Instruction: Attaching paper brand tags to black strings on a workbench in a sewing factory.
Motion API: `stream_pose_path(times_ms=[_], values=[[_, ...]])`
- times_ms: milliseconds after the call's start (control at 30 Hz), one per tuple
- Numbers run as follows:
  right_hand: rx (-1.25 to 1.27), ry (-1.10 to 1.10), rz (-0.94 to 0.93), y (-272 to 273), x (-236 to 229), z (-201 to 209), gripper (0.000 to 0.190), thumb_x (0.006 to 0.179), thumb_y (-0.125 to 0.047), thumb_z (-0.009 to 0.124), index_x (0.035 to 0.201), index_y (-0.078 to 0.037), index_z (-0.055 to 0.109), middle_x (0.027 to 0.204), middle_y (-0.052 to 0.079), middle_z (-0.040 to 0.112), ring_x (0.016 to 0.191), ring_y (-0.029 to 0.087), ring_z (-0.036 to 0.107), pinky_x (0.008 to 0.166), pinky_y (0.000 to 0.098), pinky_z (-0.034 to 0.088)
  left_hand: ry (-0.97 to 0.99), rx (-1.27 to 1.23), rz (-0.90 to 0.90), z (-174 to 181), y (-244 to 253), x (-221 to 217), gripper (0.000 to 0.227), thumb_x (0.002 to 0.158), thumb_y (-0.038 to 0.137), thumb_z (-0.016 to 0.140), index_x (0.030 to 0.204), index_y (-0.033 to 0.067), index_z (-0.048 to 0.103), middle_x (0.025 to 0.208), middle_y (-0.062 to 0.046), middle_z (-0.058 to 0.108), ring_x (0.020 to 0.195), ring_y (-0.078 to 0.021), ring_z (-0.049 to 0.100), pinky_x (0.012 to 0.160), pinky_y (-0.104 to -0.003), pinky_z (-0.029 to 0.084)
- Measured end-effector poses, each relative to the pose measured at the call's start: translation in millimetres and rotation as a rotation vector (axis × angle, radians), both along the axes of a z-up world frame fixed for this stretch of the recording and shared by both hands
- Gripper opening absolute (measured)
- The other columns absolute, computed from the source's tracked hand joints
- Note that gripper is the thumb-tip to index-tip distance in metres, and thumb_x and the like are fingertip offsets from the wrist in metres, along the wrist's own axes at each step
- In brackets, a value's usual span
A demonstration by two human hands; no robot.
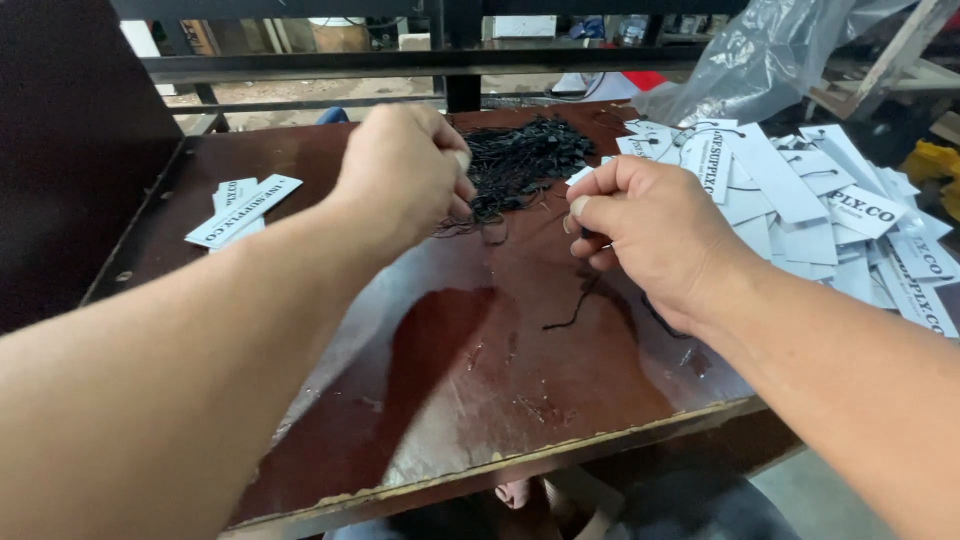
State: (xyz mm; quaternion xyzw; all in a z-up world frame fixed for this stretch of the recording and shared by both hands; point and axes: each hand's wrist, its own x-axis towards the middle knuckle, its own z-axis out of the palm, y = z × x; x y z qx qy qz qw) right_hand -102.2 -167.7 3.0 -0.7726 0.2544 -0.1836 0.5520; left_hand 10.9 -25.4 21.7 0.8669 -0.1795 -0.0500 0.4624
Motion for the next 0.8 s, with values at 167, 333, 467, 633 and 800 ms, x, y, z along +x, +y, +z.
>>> stream_pose_path(times_ms=[167,333,467,633,800], values=[[-0.549,0.253,0.013,1,0,-9,0.018,0.090,-0.025,0.066,0.104,-0.025,0.077,0.103,-0.003,0.077,0.090,0.018,0.067,0.085,0.0357,0.050,0.156,-0.165,-0.048,-10,5,-16,0.013,0.101,0.006,0.052,0.094,0.0092,0.063,0.080,-0.010,0.077,0.061,-0.0172,0.077,0.052,-0.025,0.054],[-0.569,0.047,0.061,23,-1,-9,0.021,0.090,-0.023,0.066,0.109,-0.021,0.075,0.104,-0.003,0.074,0.088,0.016,0.068,0.080,0.0323,0.053,-0.017,0.038,-0.026,-24,2,-21,0.011,0.093,0.018,0.064,0.084,0.0186,0.070,0.074,0.001,0.076,0.065,-0.0122,0.068,0.066,-0.031,0.054],[-0.413,-0.120,0.207,28,8,-21,0.017,0.085,-0.014,0.076,0.102,-0.016,0.076,0.092,-0.004,0.078,0.081,0.009,0.069,0.075,0.0234,0.056,0.022,-0.002,-0.083,-37,2,-22,0.010,0.075,0.008,0.068,0.069,0.0155,0.066,0.063,0.000,0.068,0.055,-0.0142,0.055,0.052,-0.032,0.046],[-0.170,-0.148,0.232,35,6,-33,0.014,0.082,-0.003,0.078,0.094,-0.009,0.075,0.081,0.003,0.077,0.072,0.011,0.069,0.070,0.0224,0.063,0.290,-0.336,-0.093,-49,9,-24,0.025,0.078,-0.002,0.067,0.094,0.0111,0.054,0.063,-0.008,0.056,0.050,-0.0153,0.052,0.044,-0.029,0.043],[-0.225,-0.092,0.222,38,5,-33,0.003,0.086,-0.007,0.076,0.086,-0.009,0.075,0.075,0.003,0.076,0.067,0.012,0.069,0.066,0.0242,0.062,0.376,-0.448,-0.125,-41,22,-25,0.027,0.077,-0.007,0.061,0.101,0.0051,0.057,0.065,-0.011,0.054,0.049,-0.0163,0.050,0.043,-0.027,0.041]])
